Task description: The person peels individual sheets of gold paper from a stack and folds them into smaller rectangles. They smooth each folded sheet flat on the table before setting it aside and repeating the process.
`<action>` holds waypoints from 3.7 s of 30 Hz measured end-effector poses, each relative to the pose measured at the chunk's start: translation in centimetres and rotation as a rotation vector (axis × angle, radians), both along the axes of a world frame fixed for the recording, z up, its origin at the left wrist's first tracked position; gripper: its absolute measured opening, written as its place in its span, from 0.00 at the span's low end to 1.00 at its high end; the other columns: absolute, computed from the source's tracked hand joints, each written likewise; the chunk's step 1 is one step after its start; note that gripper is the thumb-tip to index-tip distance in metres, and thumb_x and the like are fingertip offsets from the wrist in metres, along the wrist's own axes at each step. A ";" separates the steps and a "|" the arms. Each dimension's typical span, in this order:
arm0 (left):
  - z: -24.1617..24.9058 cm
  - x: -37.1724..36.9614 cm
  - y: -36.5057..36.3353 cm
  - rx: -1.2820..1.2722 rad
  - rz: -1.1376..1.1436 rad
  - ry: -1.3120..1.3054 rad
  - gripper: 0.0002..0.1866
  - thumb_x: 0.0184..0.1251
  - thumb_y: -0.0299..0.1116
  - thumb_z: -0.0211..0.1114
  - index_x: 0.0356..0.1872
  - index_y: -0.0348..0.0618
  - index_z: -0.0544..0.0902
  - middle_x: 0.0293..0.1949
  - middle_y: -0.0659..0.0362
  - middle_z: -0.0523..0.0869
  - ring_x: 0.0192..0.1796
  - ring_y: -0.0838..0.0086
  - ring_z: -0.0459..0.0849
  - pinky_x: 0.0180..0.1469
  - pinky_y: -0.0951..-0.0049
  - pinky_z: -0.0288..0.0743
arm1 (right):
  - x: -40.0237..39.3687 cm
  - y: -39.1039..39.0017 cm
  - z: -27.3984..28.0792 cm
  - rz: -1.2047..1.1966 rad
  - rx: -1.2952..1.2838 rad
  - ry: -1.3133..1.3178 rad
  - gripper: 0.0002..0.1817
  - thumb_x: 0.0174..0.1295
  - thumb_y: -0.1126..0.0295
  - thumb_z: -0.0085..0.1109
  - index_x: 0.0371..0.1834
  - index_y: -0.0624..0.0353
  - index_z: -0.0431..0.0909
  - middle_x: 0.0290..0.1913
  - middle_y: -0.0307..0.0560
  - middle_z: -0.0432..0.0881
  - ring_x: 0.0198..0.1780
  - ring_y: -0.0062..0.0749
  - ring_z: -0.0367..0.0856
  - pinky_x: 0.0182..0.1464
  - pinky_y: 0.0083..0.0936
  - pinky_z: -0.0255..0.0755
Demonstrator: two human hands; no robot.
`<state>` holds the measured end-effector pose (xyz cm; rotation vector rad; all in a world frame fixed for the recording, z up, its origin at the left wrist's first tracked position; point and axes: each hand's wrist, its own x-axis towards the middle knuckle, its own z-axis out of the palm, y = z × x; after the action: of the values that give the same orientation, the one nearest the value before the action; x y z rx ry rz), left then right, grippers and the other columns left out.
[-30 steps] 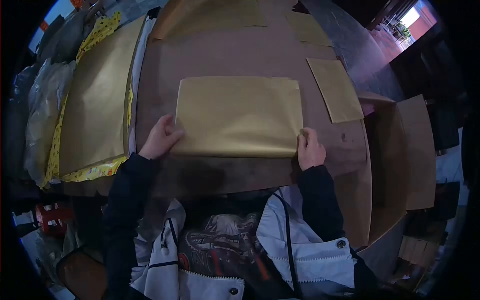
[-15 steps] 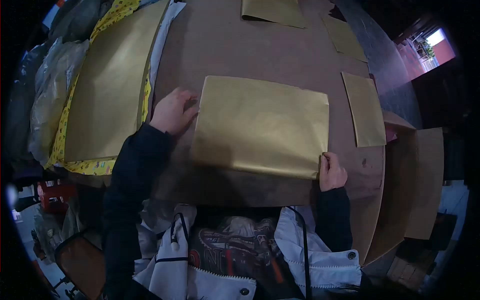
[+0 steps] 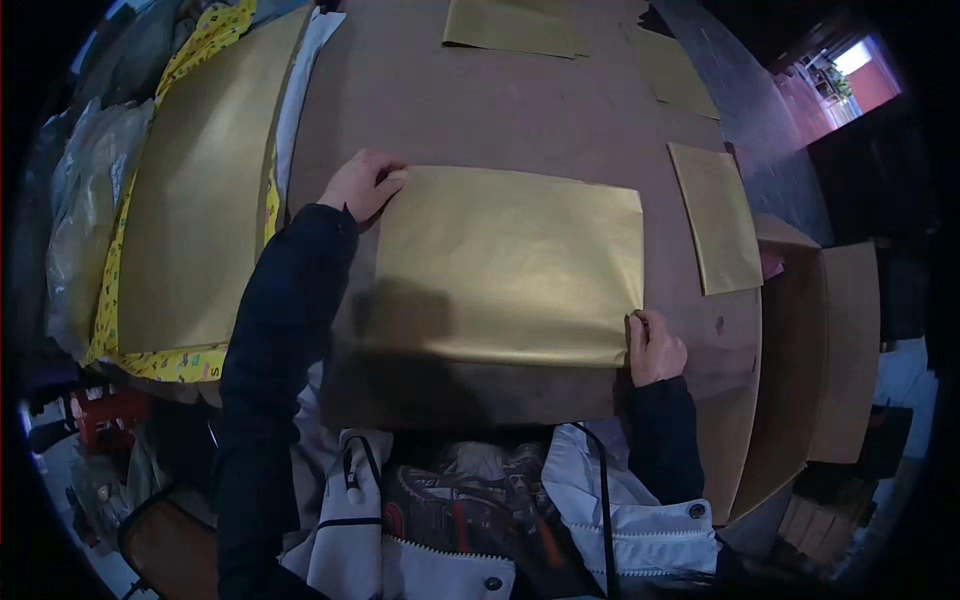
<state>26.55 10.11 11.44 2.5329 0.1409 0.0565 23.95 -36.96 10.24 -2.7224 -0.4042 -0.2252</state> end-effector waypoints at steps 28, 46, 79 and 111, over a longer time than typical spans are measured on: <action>0.8 0.2 0.3 0.017 -0.057 0.041 0.28 0.47 0.44 0.77 0.51 0.45 0.81 0.43 0.53 0.78 0.45 0.60 0.80 0.49 0.65 0.75 | 0.4 0.3 0.0 -0.026 -0.086 0.027 0.08 0.62 0.63 0.59 0.41 0.52 0.78 0.27 0.51 0.84 0.27 0.53 0.82 0.30 0.47 0.75; 0.8 0.1 0.0 0.062 -0.036 0.047 0.27 0.49 0.40 0.76 0.52 0.46 0.81 0.44 0.53 0.77 0.48 0.59 0.80 0.52 0.65 0.76 | 11.3 6.3 -0.3 0.473 -0.291 0.057 0.35 0.68 0.48 0.47 0.71 0.61 0.59 0.76 0.54 0.55 0.77 0.46 0.49 0.75 0.53 0.43; -2.2 -10.3 -13.5 0.442 -0.273 -0.042 0.35 0.65 0.59 0.56 0.71 0.57 0.66 0.75 0.50 0.56 0.77 0.51 0.50 0.71 0.37 0.46 | 12.7 5.8 -1.8 0.330 -0.356 0.058 0.37 0.69 0.44 0.40 0.74 0.57 0.55 0.78 0.51 0.50 0.79 0.42 0.43 0.75 0.55 0.39; -0.6 -15.4 -13.9 0.656 -0.181 0.133 0.35 0.67 0.53 0.56 0.73 0.54 0.61 0.75 0.48 0.54 0.77 0.51 0.51 0.69 0.35 0.51 | -5.1 -4.0 -0.8 0.462 -0.361 0.062 0.46 0.61 0.43 0.54 0.73 0.66 0.55 0.77 0.56 0.48 0.78 0.50 0.43 0.70 0.68 0.43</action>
<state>11.13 -3.79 10.84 3.1932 -0.0701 -0.1647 18.90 -40.99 9.47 -2.8644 -1.1286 0.0666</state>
